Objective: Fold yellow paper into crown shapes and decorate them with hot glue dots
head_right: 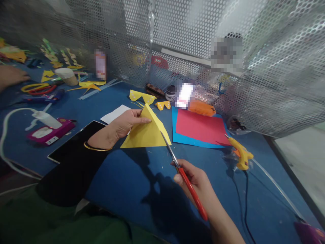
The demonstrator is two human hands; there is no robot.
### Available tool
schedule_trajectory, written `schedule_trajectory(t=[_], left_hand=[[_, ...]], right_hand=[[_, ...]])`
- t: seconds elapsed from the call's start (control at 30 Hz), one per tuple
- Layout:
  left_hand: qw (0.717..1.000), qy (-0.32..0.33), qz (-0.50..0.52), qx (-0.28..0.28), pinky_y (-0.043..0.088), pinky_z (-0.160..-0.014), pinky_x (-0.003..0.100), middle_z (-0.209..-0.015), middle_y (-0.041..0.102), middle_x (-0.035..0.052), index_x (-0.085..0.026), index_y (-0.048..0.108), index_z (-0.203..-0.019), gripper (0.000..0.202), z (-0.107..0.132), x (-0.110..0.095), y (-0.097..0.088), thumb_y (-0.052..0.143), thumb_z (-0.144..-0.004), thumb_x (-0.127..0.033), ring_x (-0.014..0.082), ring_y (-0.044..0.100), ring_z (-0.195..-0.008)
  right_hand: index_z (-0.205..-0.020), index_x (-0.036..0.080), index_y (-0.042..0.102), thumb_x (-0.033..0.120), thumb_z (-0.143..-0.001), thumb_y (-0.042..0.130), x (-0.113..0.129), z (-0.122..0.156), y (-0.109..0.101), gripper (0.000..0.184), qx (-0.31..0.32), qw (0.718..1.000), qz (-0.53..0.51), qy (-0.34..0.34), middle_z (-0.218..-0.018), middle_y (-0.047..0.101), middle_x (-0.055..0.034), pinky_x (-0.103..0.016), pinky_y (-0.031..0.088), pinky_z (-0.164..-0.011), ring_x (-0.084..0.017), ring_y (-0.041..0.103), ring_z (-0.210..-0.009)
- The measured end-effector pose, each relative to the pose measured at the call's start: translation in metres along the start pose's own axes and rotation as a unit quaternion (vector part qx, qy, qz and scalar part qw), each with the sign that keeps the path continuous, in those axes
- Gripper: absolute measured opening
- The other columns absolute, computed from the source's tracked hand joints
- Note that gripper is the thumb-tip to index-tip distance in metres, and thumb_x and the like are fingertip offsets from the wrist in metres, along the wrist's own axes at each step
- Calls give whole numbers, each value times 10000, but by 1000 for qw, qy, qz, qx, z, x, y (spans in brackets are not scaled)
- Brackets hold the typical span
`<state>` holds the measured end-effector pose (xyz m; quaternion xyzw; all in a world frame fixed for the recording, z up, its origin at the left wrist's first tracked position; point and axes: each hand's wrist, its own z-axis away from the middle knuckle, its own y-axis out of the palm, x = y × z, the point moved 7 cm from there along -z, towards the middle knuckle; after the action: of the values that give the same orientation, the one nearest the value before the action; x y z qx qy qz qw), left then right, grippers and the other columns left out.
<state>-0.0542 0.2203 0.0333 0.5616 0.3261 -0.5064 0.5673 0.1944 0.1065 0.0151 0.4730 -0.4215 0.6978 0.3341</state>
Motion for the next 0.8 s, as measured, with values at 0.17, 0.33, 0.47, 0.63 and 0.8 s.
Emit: schedule_trajectory(t=[0.17, 0.33, 0.47, 0.63, 0.8], left_hand=[[1000, 5, -1, 2, 586, -829, 415, -884, 779, 73, -147, 751, -921, 405, 3, -2, 4, 936, -570, -229, 221, 729, -774], [1000, 3, 4, -3, 580, -844, 435, -878, 777, 75, -145, 751, -943, 421, 5, -3, 6, 925, -562, -195, 226, 727, -778], [1000, 2, 8, 4, 580, -846, 425, -876, 780, 69, -149, 756, -955, 441, 5, -3, 7, 931, -553, -200, 224, 727, -781], [1000, -15, -7, 24, 586, -835, 427, -879, 781, 69, -152, 754, -940, 408, 6, 2, 12, 917, -570, -204, 236, 734, -795], [998, -24, -18, 51, 593, -790, 404, -925, 784, 77, -160, 749, -923, 345, 7, 9, 20, 886, -608, -197, 222, 735, -772]], right_hand=[[-1277, 185, 559, 702, -866, 562, 3, 0, 6, 661, 61, 997, -13, -53, -769, 502, 3, -232, 308, -457, -88, 385, -547], [-1309, 213, 502, 723, -890, 494, 0, 2, 9, 661, 91, 994, -33, -42, -825, 507, -2, -243, 332, -484, -96, 396, -569], [-1299, 219, 496, 704, -902, 494, -1, 3, 8, 627, 101, 994, -26, -43, -833, 503, -1, -245, 337, -503, -99, 391, -583], [-1291, 211, 500, 677, -917, 490, 3, 4, 8, 597, 104, 993, -28, -51, -829, 512, -4, -240, 336, -493, -97, 400, -575], [-1282, 198, 514, 673, -919, 490, 3, 3, 9, 598, 97, 994, -27, -49, -813, 516, -5, -238, 343, -490, -98, 415, -570]])
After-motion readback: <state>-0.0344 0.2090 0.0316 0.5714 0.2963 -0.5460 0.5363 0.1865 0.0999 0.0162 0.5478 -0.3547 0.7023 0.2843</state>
